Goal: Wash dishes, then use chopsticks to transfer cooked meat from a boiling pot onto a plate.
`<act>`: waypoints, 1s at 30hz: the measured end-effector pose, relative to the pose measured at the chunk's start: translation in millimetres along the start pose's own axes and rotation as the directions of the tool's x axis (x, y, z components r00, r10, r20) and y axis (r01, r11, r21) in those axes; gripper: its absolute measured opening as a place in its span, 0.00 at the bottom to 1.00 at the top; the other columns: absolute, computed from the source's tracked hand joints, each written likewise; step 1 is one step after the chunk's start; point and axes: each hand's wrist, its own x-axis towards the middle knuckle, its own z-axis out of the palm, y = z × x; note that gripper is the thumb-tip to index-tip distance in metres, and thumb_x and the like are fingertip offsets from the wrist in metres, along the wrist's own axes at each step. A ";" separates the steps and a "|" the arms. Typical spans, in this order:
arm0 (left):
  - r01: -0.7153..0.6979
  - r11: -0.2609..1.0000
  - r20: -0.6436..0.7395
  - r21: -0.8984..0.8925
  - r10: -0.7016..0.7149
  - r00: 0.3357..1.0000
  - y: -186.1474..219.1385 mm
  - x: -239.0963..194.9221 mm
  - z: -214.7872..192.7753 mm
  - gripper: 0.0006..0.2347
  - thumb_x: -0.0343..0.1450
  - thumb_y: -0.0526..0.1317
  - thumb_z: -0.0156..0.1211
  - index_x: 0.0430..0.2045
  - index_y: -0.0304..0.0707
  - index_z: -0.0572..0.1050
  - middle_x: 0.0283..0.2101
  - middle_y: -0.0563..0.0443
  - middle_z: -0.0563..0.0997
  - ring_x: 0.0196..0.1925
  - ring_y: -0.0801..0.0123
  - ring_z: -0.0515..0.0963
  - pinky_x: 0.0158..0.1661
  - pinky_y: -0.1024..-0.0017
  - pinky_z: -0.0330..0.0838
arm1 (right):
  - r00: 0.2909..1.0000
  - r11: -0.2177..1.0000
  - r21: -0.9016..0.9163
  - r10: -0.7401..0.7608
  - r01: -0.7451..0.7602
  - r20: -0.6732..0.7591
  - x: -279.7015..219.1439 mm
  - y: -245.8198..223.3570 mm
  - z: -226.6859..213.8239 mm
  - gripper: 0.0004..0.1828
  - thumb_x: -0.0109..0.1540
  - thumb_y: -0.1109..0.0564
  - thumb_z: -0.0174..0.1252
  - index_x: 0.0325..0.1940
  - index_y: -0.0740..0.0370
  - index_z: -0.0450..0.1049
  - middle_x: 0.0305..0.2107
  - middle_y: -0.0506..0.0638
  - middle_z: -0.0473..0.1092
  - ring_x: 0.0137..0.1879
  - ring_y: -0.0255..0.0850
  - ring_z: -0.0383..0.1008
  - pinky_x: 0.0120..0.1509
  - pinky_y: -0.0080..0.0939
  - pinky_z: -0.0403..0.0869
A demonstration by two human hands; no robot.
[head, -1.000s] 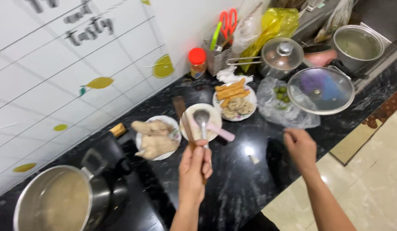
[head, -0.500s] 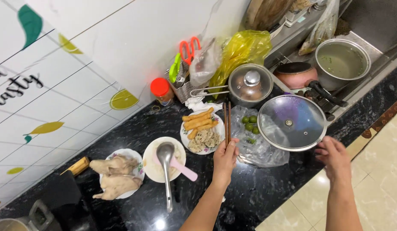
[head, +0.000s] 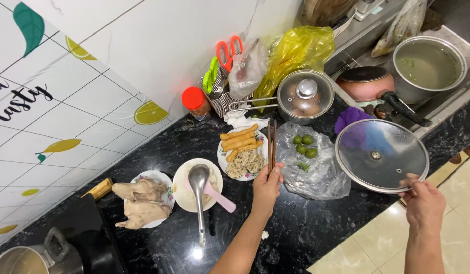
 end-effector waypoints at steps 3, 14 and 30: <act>-0.016 0.999 0.024 -0.052 0.017 1.000 -8.1 3.7 5.6 0.09 0.78 0.39 0.52 0.45 0.35 0.77 0.27 0.59 0.71 0.19 0.84 0.60 0.19 0.81 0.53 | 0.999 0.999 -0.020 0.048 -0.048 0.022 0.6 3.8 -8.1 0.09 0.72 0.62 0.54 0.54 0.70 0.74 0.40 0.54 0.76 0.43 0.39 0.75 0.46 0.37 0.74; -0.031 0.998 0.062 0.050 0.028 0.998 -2.8 14.1 20.2 0.10 0.79 0.40 0.49 0.47 0.35 0.76 0.33 0.56 0.80 0.24 0.83 0.69 0.25 0.81 0.64 | 0.996 0.965 -0.250 -0.085 0.073 -0.037 -16.8 -26.8 13.1 0.21 0.74 0.55 0.61 0.66 0.70 0.71 0.42 0.48 0.72 0.42 0.36 0.73 0.48 0.35 0.74; -0.055 0.998 -0.012 0.010 0.055 0.998 8.2 7.5 8.9 0.11 0.79 0.40 0.48 0.47 0.34 0.76 0.32 0.55 0.80 0.23 0.82 0.69 0.24 0.80 0.64 | 0.664 -0.044 -0.725 -0.367 0.688 0.652 -74.6 -10.9 318.2 0.20 0.58 0.48 0.64 0.51 0.57 0.75 0.46 0.54 0.69 0.52 0.58 0.69 0.50 0.56 0.74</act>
